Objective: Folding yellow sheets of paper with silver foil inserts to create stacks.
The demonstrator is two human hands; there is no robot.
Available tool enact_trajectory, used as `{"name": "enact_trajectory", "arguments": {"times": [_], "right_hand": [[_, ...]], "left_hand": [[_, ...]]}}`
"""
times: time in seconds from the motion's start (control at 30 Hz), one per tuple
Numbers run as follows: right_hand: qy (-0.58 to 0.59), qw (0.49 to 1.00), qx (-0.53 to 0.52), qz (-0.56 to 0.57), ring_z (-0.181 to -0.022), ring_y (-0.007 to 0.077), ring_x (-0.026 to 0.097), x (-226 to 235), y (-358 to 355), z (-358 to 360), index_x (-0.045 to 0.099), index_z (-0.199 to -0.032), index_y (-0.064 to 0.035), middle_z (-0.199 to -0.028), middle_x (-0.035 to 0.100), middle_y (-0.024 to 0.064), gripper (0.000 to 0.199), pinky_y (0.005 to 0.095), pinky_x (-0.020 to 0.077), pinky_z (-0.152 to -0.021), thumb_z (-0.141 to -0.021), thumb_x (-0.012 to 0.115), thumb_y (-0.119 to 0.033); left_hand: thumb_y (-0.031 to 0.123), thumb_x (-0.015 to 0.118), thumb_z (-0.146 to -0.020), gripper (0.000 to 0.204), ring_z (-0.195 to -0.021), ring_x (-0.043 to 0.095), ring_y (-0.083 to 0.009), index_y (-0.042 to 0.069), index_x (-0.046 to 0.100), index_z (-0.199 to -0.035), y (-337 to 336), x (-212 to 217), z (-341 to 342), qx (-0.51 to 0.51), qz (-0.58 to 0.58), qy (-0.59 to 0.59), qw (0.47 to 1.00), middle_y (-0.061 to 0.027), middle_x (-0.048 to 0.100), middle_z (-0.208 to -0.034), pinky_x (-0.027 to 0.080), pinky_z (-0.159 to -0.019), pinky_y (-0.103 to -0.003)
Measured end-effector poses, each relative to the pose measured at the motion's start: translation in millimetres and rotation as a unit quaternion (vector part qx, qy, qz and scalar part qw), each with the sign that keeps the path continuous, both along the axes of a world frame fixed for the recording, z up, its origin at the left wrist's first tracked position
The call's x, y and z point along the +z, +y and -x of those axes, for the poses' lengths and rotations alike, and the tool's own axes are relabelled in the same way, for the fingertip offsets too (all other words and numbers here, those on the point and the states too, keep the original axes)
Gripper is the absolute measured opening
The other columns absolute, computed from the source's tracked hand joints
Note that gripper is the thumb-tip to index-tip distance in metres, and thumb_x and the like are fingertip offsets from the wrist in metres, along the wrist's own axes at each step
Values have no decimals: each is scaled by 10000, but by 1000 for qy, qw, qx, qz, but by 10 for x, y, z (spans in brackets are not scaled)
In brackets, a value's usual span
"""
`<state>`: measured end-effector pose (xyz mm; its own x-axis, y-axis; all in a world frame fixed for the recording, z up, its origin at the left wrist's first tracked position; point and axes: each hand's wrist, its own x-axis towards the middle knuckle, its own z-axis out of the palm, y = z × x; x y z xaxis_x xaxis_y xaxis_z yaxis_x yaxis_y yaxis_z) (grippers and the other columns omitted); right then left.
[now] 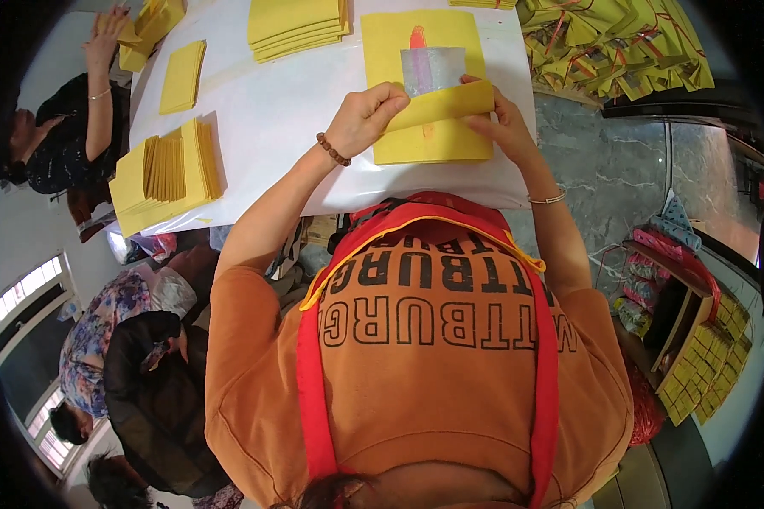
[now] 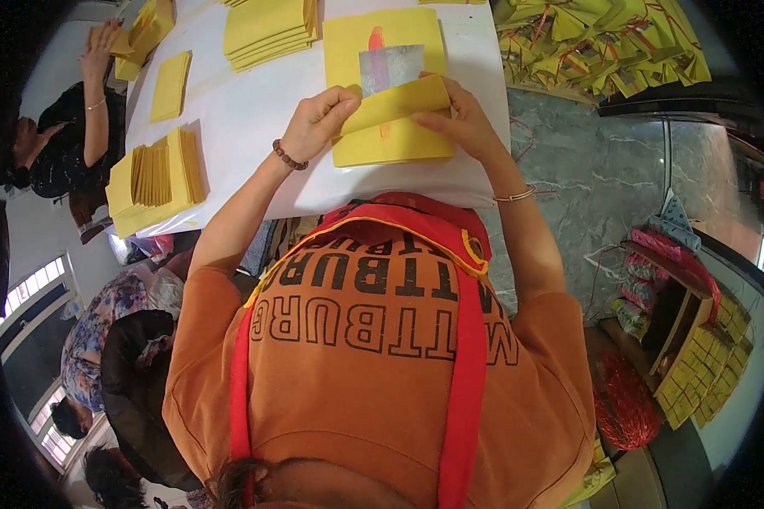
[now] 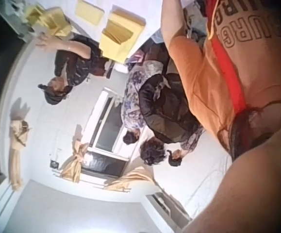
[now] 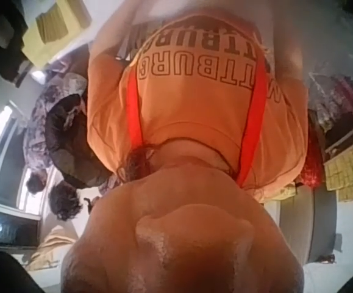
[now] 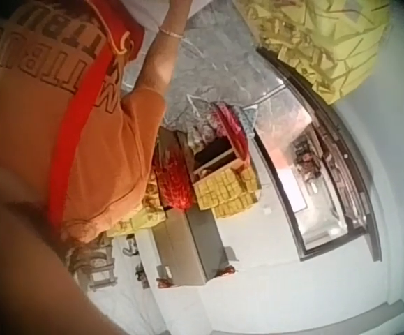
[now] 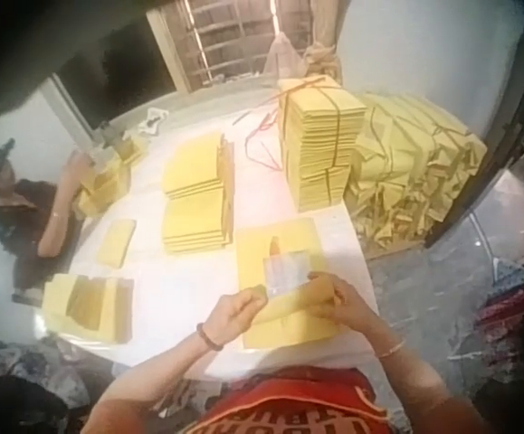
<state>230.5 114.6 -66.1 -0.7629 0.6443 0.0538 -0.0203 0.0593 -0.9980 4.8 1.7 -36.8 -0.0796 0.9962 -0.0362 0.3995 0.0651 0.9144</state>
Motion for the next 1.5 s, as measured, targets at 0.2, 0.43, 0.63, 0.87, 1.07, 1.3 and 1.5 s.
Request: {"name": "enact_trajectory", "arguments": {"times": [0.2,0.43,0.63,0.87,1.07,1.3,1.5], "right_hand": [[-36,997,-4,71,-1131,151,469,35,5,11,399,-1322,-13,-1273,467,78,642,273,383,-948,-760,702,-80],[-36,999,8,13,-1138,154,463,-16,48,0,410,-1314,-9,-1312,440,83,645,275,369,-963,-747,711,-73],[-30,999,18,-10,-1225,183,408,-87,85,-28,467,-1277,-53,-1342,432,78,589,291,333,-1008,-738,704,-54],[-27,998,35,-40,-1292,212,340,-59,113,-44,583,-1129,-80,-1280,486,70,413,314,309,-1030,-735,671,4],[-13,998,54,-25,-1304,207,322,-16,139,-55,579,-1121,-55,-1270,503,72,350,316,298,-1033,-775,629,-36],[1,994,4,110,-1235,162,401,-40,127,-67,546,-1195,-35,-1329,461,67,355,307,302,-1024,-855,578,-129],[1,993,10,119,-1226,154,408,-57,149,-82,571,-1161,-31,-1351,442,61,317,307,308,-1019,-862,577,-138]], "left_hand": [[253,539,-904,262,-543,427,-60,2,613,-898,3,-63,27,-16,-19,-26,999,-4,500,-597,375,-499,-237],[234,540,-886,248,-533,386,-46,2,624,-860,-1,-10,30,-26,48,-32,998,22,459,-566,329,-478,-228],[230,546,-878,243,-534,378,-42,4,632,-850,6,-31,8,-19,23,-37,999,29,454,-567,322,-479,-220],[206,579,-854,264,-660,533,-142,67,577,-1079,-67,178,-188,-75,-65,47,994,-57,599,-842,450,-595,-270],[246,685,-731,528,-875,516,-262,132,497,-1212,-109,183,-215,-238,-230,371,868,-99,503,-1163,454,-772,-352],[246,738,-664,650,-930,487,-276,102,470,-1238,-100,137,-172,-246,-187,336,890,-126,507,-1160,418,-845,-366],[201,707,-729,399,-894,501,-260,113,574,-1094,-46,156,-96,-241,-169,219,930,-86,570,-1043,444,-809,-346]]}}
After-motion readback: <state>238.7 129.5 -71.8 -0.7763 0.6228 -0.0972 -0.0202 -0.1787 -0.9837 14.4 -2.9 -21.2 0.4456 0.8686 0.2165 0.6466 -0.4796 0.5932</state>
